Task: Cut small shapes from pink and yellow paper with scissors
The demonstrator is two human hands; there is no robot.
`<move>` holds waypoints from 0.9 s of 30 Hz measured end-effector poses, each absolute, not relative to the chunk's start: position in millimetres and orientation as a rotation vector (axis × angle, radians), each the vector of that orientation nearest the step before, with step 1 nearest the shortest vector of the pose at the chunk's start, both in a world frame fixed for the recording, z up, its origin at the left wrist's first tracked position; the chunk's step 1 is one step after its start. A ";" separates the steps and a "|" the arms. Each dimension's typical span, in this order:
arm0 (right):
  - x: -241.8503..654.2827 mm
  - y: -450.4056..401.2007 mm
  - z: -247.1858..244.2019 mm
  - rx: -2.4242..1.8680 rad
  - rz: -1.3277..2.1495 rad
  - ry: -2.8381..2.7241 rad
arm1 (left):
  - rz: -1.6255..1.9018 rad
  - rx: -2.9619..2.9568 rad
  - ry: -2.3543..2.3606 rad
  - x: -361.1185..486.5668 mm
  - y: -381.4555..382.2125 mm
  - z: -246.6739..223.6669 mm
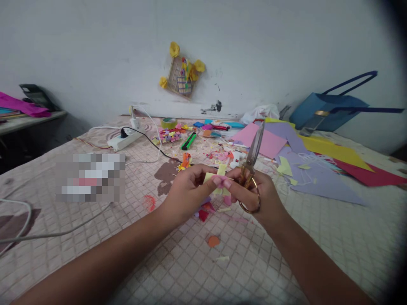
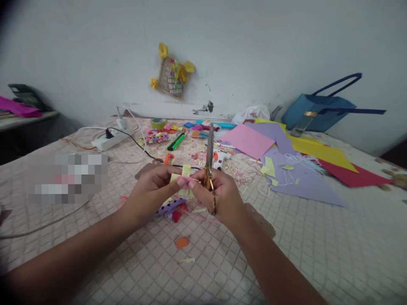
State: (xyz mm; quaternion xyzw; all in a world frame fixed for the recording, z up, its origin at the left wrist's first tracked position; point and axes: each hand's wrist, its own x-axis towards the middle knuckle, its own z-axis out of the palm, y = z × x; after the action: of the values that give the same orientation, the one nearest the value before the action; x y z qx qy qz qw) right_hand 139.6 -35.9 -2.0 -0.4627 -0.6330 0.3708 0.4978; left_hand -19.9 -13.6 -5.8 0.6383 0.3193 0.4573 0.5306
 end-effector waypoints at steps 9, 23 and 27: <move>138.9 -35.1 -2.1 -1.078 0.894 -1.533 | 1.099 1.543 0.804 -19.5 -15.3 -0.6; 137.9 -36.9 0.3 -1.152 0.882 -1.546 | 1.116 1.617 0.879 -19.8 -16.3 -1.2; 138.4 -36.9 0.5 -1.153 0.856 -1.570 | 1.114 1.647 0.920 -18.8 -17.3 -2.6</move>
State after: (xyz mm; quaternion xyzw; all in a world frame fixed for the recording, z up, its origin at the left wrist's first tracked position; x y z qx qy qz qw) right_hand 138.4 -36.9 0.5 -0.4737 -0.6450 0.3518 0.4856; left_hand -18.8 -17.3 -2.6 0.6685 0.3733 0.4520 0.4576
